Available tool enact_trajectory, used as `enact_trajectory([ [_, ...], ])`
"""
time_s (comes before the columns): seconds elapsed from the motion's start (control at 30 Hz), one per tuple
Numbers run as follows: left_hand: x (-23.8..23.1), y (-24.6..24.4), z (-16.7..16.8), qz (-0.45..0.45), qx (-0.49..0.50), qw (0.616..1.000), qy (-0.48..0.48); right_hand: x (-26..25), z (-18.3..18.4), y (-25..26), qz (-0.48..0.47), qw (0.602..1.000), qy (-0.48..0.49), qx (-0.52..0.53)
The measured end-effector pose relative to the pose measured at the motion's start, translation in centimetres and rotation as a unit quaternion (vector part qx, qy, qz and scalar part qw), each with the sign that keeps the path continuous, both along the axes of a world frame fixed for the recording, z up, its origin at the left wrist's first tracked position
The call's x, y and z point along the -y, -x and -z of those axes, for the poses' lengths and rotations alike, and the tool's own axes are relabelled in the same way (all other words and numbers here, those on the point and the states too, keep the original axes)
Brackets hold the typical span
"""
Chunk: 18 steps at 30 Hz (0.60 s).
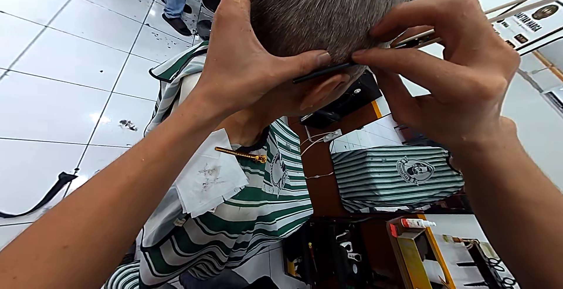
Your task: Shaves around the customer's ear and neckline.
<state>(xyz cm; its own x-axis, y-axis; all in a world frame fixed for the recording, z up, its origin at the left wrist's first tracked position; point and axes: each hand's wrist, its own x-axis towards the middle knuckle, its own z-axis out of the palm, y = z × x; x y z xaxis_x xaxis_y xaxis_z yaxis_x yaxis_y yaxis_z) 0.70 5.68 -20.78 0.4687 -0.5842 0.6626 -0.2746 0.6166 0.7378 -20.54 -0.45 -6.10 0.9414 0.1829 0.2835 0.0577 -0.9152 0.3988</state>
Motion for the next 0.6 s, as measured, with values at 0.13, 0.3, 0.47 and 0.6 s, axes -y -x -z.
enact_trajectory([
  [0.13, 0.03, 0.09, 0.05, -0.004, -0.003, 1.000, 0.011, -0.01, 0.01, 0.04, 0.000, 1.000, 0.004, -0.005],
  [0.3, 0.07, 0.13, 0.02, -0.001, -0.005, 1.000, 0.008, 0.02, 0.13, 0.09, 0.001, 1.000, -0.005, 0.004],
  [0.47, -0.01, 0.18, 0.04, 0.002, -0.011, 1.000, 0.003, -0.01, -0.03, 0.22, 0.007, 1.000, -0.001, -0.007],
  [0.6, -0.04, -0.32, 0.29, 0.013, 0.010, 1.000, -0.010, -0.54, -0.37, -0.15, 0.018, 1.000, -0.009, 0.004],
])
